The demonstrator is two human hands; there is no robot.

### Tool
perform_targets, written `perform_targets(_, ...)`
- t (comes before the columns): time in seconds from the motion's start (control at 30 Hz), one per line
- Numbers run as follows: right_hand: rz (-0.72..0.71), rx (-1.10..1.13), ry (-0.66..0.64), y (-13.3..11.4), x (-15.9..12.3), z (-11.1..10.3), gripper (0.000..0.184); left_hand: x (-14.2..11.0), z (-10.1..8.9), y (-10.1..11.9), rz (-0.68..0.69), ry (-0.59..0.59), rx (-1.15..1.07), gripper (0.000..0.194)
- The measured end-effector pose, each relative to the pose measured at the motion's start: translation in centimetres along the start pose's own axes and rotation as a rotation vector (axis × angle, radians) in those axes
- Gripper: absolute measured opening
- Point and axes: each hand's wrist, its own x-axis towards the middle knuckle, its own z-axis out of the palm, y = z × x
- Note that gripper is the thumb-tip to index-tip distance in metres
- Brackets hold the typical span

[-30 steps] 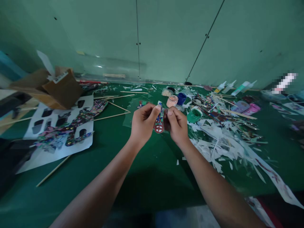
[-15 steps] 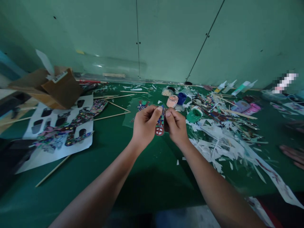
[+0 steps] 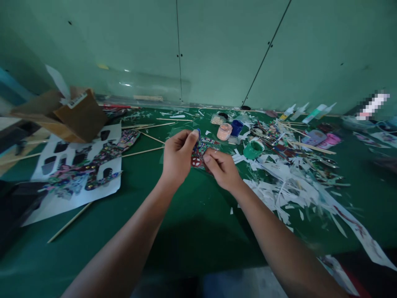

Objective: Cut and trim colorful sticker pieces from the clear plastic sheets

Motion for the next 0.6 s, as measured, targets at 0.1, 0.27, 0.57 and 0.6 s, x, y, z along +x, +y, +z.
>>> perform_targets(0.1, 0.007, 0.044, 0.107, 0.2, 0.1, 0.1, 0.037, 0.1, -0.1, 0.1, 0.020, -0.019, 0.027, 0.034)
perform_targets(0.27, 0.010, 0.028, 0.318, 0.3, 0.4, 0.2, 0.036, -0.6, 0.7, 0.7, 0.048, -0.099, 0.099, 0.034)
perform_targets(0.57, -0.030, -0.020, 0.283, 0.1, 0.3, 0.2, 0.038, -0.8, 0.9, 0.5, 0.042, -0.112, 0.064, 0.033)
perform_targets(0.6, -0.021, -0.003, 0.273, 0.2, 0.3, 0.2, 0.038, -0.9, 0.9, 0.5, 0.042, -0.107, 0.059, 0.033)
